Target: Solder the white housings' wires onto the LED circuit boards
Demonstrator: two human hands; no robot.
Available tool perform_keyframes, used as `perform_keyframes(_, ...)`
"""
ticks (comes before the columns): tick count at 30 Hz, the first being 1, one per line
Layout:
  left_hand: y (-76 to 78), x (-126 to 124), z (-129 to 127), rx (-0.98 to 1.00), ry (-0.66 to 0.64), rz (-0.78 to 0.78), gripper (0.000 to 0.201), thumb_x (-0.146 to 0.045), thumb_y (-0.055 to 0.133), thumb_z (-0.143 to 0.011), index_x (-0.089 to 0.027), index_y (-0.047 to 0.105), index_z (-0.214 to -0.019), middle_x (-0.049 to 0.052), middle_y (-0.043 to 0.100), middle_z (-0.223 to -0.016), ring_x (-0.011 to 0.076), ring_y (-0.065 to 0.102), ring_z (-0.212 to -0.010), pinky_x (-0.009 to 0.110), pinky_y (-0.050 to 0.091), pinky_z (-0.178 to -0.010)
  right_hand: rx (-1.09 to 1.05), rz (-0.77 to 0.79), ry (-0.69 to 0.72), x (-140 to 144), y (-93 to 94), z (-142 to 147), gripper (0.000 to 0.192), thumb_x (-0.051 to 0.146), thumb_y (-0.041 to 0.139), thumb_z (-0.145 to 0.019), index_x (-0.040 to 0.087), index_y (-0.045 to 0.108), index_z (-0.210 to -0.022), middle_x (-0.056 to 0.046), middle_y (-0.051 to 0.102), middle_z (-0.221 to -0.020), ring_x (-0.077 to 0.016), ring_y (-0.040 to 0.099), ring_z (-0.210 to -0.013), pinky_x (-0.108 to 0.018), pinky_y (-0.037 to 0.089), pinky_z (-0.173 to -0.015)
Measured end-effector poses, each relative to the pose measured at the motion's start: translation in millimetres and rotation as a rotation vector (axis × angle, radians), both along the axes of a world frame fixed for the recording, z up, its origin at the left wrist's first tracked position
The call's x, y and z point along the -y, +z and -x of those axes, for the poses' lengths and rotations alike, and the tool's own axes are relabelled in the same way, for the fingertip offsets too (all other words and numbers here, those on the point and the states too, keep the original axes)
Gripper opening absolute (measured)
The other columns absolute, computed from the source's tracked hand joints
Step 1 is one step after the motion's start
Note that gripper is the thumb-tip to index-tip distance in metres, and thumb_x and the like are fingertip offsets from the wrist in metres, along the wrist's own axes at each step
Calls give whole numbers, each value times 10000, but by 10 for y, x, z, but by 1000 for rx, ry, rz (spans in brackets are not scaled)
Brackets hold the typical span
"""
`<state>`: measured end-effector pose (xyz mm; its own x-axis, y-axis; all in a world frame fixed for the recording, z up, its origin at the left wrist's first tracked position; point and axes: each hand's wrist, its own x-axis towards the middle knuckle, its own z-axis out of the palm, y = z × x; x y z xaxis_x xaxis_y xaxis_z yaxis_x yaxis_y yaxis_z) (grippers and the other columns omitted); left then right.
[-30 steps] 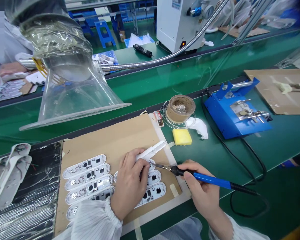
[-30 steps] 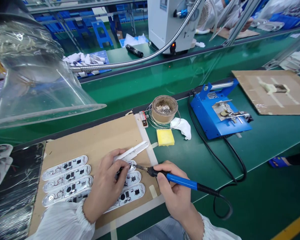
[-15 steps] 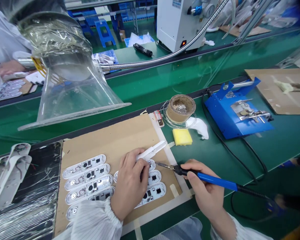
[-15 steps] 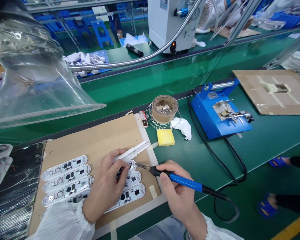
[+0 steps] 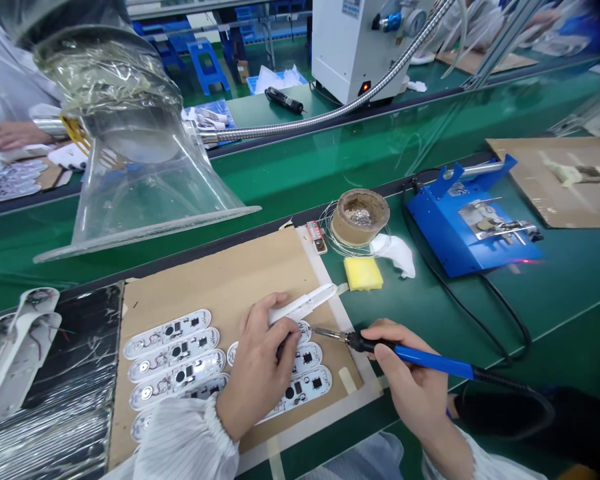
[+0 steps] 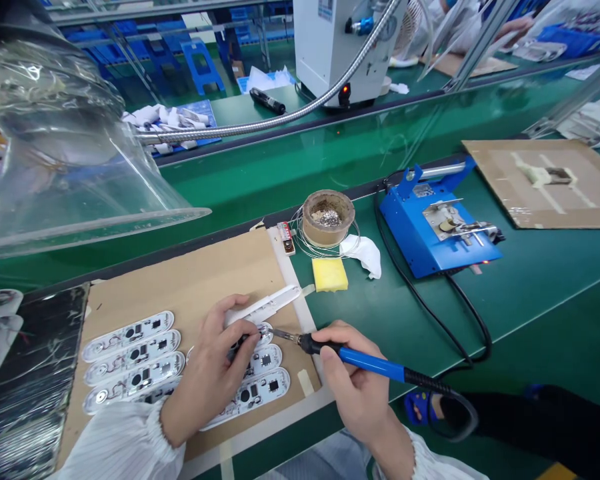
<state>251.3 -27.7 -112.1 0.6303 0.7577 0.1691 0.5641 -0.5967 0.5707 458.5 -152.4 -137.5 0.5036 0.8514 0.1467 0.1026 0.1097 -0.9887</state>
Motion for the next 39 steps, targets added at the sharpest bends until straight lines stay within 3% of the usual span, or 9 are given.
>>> perform_keyframes(3,-1,-4,0,-27,-30,-18,187,-158,524,-1055,-227,639,-926,121,536,-1444,328,544,-1344,620,507,-1085,0,17,4,10,-5,-7,139,236,669,-1013,275,799,-1040,-45,694,-870,-167,642,-676,-235,446,-485)
perform_keyframes(7,-27,-33,-2,-52,-48,-52,172,-153,515,-1062,-224,622,-947,126,531,-1442,330,532,-1346,631,501,-1079,1,-2,-22,-13,-10,-6,139,238,672,-1013,281,802,-1037,-48,704,-904,-186,666,-762,-261,537,-591)
perform_keyframes(15,-91,-277,31,-43,30,-162,157,-140,520,-1052,-214,615,-952,134,575,-1377,320,565,-1288,608,485,-1087,0,-67,-22,-178,92,43,169,218,640,-1021,283,795,-1033,-24,706,-868,-155,654,-689,-234,535,-577)
perform_keyframes(19,-88,-332,64,-19,64,-125,156,-148,532,-1049,-223,636,-960,126,575,-1374,317,572,-1293,601,486,-1073,54,-84,-22,-298,131,66,171,199,648,-1003,277,799,-1016,-12,704,-819,-151,651,-663,-231,540,-580)
perform_keyframes(28,-34,-317,77,-3,-18,-93,173,-150,531,-1054,-230,647,-953,124,546,-1421,315,531,-1344,620,456,-1102,6,-68,20,-367,69,92,152,232,650,-1008,261,798,-1028,-21,687,-817,-153,611,-614,-231,452,-473)
perform_keyframes(35,-25,-315,63,-46,-50,-88,178,-159,513,-1054,-217,629,-933,129,537,-1432,342,511,-1362,654,432,-1121,31,-83,39,-338,50,75,157,212,659,-1003,281,796,-1038,-19,712,-862,-168,671,-707,-253,562,-593)
perform_keyframes(39,-23,-316,63,-45,-48,-86,179,-160,511,-1054,-219,628,-932,127,540,-1435,338,509,-1370,652,425,-1138,56,-58,68,-317,35,78,160,195,658,-1004,286,785,-1041,-26,712,-885,-172,686,-742,-238,536,-573)
